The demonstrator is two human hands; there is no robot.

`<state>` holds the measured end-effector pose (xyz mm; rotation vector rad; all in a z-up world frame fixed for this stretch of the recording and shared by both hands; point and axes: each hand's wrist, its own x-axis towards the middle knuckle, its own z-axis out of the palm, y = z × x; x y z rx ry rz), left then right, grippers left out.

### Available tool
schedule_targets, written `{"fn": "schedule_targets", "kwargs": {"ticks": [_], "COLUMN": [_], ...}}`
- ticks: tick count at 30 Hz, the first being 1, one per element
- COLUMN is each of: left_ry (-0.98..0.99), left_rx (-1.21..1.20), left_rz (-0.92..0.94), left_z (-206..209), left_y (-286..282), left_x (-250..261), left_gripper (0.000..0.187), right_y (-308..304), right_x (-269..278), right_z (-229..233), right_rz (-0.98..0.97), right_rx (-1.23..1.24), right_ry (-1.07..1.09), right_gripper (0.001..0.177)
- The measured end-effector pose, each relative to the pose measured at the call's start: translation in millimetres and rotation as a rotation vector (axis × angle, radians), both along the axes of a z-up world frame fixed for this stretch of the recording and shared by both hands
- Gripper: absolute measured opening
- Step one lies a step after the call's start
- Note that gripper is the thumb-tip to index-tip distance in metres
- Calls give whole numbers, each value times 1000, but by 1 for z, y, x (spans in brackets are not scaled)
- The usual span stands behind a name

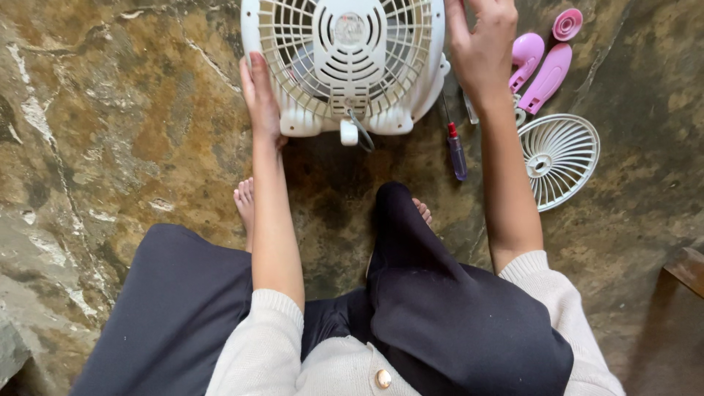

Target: The person sits on the floor and uses a screwdriver to remove screws from the base of a white electric fan. They repeatedly loosen and tighten screws around the fan's perimeter while handling the fan body.

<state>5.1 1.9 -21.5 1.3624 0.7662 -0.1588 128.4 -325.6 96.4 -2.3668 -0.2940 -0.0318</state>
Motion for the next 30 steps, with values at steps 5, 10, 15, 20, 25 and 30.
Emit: {"fn": "schedule_targets", "kwargs": {"ticks": [5, 10, 15, 20, 25, 30], "left_ry": [18, -148, -104, -102, -217, -268], "left_rx": [-7, -88, -26, 26, -26, -24], "left_rz": [42, 78, 64, 63, 67, 75], "left_z": [4, -7, -21, -35, -42, -17], "left_y": [3, 5, 9, 13, 12, 5], "left_x": [6, -6, -3, -5, -8, -8], "left_gripper": [122, 119, 116, 115, 113, 101], "right_y": [-29, -45, -49, -52, -53, -38], "right_x": [-38, -95, -123, -127, -125, -138], "right_z": [47, 34, -6, -13, 48, 127], "right_rz": [75, -83, -106, -183, -294, -145], "right_rx": [-42, -428, -502, -449, -78, 74], "right_ry": [282, 149, 298, 198, 395, 443], "right_gripper": [17, 40, 30, 25, 20, 18]}}
